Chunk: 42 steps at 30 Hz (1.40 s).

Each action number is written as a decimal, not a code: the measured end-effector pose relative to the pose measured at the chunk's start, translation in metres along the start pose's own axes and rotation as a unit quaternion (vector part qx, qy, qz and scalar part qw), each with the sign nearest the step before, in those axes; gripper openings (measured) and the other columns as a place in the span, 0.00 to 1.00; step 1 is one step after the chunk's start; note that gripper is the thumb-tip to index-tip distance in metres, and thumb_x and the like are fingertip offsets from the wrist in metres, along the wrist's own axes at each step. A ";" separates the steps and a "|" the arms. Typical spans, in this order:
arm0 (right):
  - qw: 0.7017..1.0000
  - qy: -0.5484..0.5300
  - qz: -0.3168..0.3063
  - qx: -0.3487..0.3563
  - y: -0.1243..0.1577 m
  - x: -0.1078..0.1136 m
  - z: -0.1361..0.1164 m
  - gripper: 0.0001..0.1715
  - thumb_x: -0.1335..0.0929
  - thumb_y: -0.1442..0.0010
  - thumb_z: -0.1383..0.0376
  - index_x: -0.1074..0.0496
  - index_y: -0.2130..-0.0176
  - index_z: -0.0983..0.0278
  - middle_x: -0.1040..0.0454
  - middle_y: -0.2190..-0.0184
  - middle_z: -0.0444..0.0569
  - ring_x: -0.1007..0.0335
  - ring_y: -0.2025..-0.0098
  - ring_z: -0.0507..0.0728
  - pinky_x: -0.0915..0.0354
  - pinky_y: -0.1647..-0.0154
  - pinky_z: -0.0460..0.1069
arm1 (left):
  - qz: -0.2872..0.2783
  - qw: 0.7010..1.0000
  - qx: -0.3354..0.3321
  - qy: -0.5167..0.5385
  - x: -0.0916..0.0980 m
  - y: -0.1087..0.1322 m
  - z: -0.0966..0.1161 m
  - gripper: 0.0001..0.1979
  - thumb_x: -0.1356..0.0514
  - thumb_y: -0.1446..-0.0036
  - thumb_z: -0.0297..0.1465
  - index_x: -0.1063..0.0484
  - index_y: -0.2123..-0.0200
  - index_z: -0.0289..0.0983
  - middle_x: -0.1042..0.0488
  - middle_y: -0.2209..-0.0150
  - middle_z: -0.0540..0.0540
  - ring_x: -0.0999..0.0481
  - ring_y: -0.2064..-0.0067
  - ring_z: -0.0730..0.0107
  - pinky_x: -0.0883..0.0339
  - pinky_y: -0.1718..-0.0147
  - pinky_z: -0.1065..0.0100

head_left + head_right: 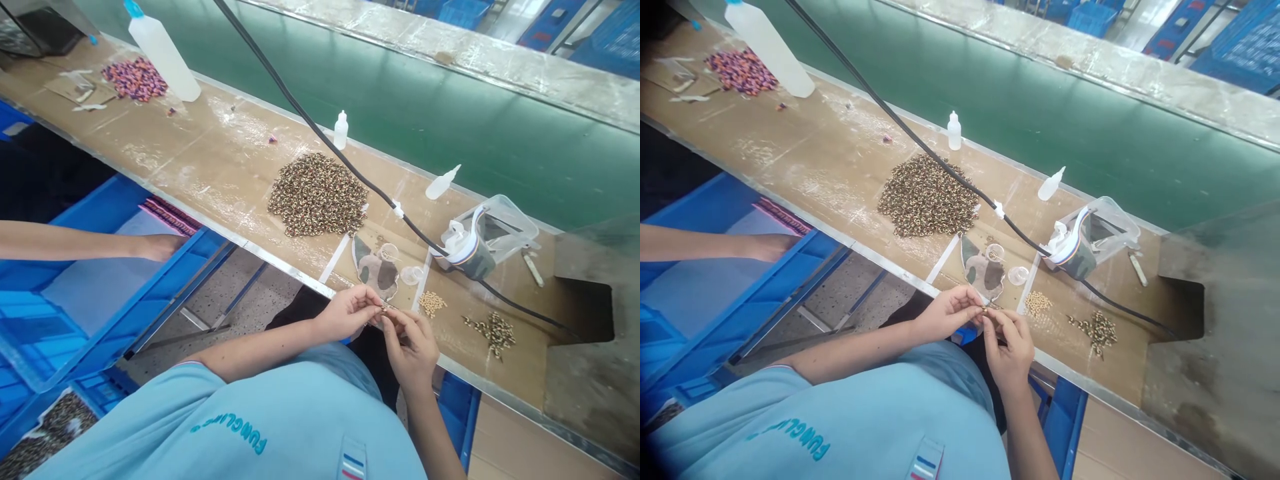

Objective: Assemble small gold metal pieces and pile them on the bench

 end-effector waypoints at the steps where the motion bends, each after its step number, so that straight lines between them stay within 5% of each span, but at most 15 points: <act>1: 1.000 0.006 0.007 0.006 0.001 0.000 -0.001 0.08 0.32 0.44 0.68 0.26 0.62 0.62 0.29 0.67 0.47 0.32 0.73 0.48 0.32 0.73 0.44 | -0.004 0.999 -0.022 -0.022 0.000 0.001 0.000 0.14 0.36 0.51 0.38 0.34 0.68 0.34 0.28 0.74 0.50 0.26 0.70 0.75 0.32 0.66 0.71; 11: 0.991 0.060 0.039 0.114 0.004 0.003 -0.007 0.15 0.31 0.46 0.72 0.27 0.58 0.57 0.26 0.66 0.46 0.28 0.65 0.51 0.30 0.64 0.47 | -0.016 0.972 -0.120 -0.199 0.007 0.005 -0.004 0.06 0.42 0.45 0.32 0.31 0.66 0.36 0.24 0.58 0.41 0.24 0.55 0.67 0.32 0.55 0.68; 22: 0.990 0.056 0.037 0.126 0.003 0.005 -0.005 0.14 0.31 0.46 0.72 0.28 0.59 0.58 0.27 0.67 0.46 0.29 0.66 0.51 0.30 0.64 0.47 | -0.023 0.951 -0.157 -0.265 0.004 0.006 0.009 0.04 0.44 0.45 0.26 0.30 0.70 0.37 0.23 0.57 0.42 0.24 0.55 0.69 0.32 0.55 0.68; 29: 0.993 0.050 0.027 0.102 0.006 0.003 0.001 0.12 0.32 0.45 0.72 0.27 0.60 0.58 0.27 0.67 0.45 0.29 0.65 0.51 0.31 0.64 0.47 | -0.032 0.941 -0.164 -0.296 0.004 0.006 0.008 0.05 0.44 0.45 0.28 0.28 0.68 0.38 0.22 0.59 0.42 0.24 0.56 0.68 0.32 0.56 0.68; 37: 0.999 0.023 -0.032 -0.036 0.010 0.001 0.016 0.07 0.35 0.41 0.65 0.27 0.67 0.61 0.27 0.69 0.46 0.32 0.71 0.50 0.35 0.68 0.47 | -0.031 0.925 -0.170 -0.338 0.000 0.002 0.008 0.08 0.44 0.44 0.30 0.26 0.64 0.37 0.22 0.64 0.44 0.23 0.61 0.69 0.31 0.59 0.70; 42: 0.993 0.088 0.017 -0.082 0.009 0.023 0.038 0.10 0.34 0.42 0.60 0.26 0.69 0.62 0.27 0.71 0.45 0.36 0.74 0.49 0.38 0.68 0.47 | -0.032 0.931 -0.156 -0.328 -0.002 0.001 0.012 0.08 0.44 0.44 0.30 0.26 0.63 0.36 0.22 0.64 0.44 0.23 0.64 0.71 0.31 0.62 0.72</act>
Point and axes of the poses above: each hand's wrist, its own y-axis away from the middle knuckle, its own x-axis out of the back of the hand, z = x × y, the point moved 5 cm from there along -y, towards the middle knuckle
